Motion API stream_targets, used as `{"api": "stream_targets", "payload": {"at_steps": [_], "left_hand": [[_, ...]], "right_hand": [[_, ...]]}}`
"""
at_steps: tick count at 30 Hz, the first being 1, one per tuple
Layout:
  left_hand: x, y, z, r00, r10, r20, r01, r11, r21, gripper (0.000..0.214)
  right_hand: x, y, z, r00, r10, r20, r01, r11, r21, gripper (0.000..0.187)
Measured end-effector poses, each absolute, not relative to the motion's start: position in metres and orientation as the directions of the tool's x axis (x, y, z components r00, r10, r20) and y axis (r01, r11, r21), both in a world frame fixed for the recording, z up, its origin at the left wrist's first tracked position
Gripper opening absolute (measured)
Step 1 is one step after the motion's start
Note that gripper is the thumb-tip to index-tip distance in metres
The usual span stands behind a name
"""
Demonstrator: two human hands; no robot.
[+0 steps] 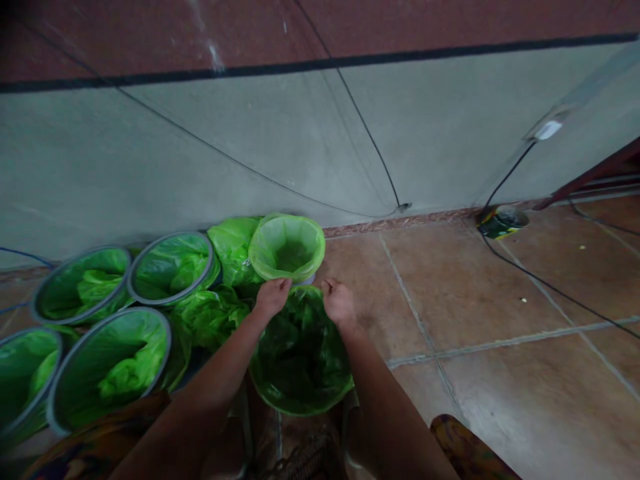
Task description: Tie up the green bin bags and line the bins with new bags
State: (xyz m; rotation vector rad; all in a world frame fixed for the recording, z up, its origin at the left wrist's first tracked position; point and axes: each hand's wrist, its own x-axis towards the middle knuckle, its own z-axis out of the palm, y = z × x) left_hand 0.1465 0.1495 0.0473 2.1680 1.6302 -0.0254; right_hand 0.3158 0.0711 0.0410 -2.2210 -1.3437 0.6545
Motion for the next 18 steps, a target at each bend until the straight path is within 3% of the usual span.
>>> {"api": "stream_targets", "payload": {"at_steps": [3,9,14,18], "left_hand": [[0.144,0.145,0.041,0.414,0.869,-0.272,0.889,-0.32,0.328,0.044],[0.123,0.134,0.033,0.523,0.814,-0.253,0.846,-0.459,0.273,0.036],[0.111,0.13,0.035,0.422,0.857,-0.297,0.906,-0.39,0.162,0.032],[0.106,0.126,0.034,0.381,0.864,-0.33,0.924,-0.347,0.157,0.038]], "right_hand": [[0.31,0.078,0.031,0.274,0.934,-0.229,0.723,-0.357,-0.591,0.037],[0.315,0.06,0.018,0.116,0.975,-0.189,0.747,-0.211,-0.63,0.031],[0.324,0.054,0.012,0.166,0.952,-0.255,0.831,-0.274,-0.483,0.027],[0.327,0.051,0.008,0.212,0.913,-0.349,0.811,-0.363,-0.458,0.029]]}}
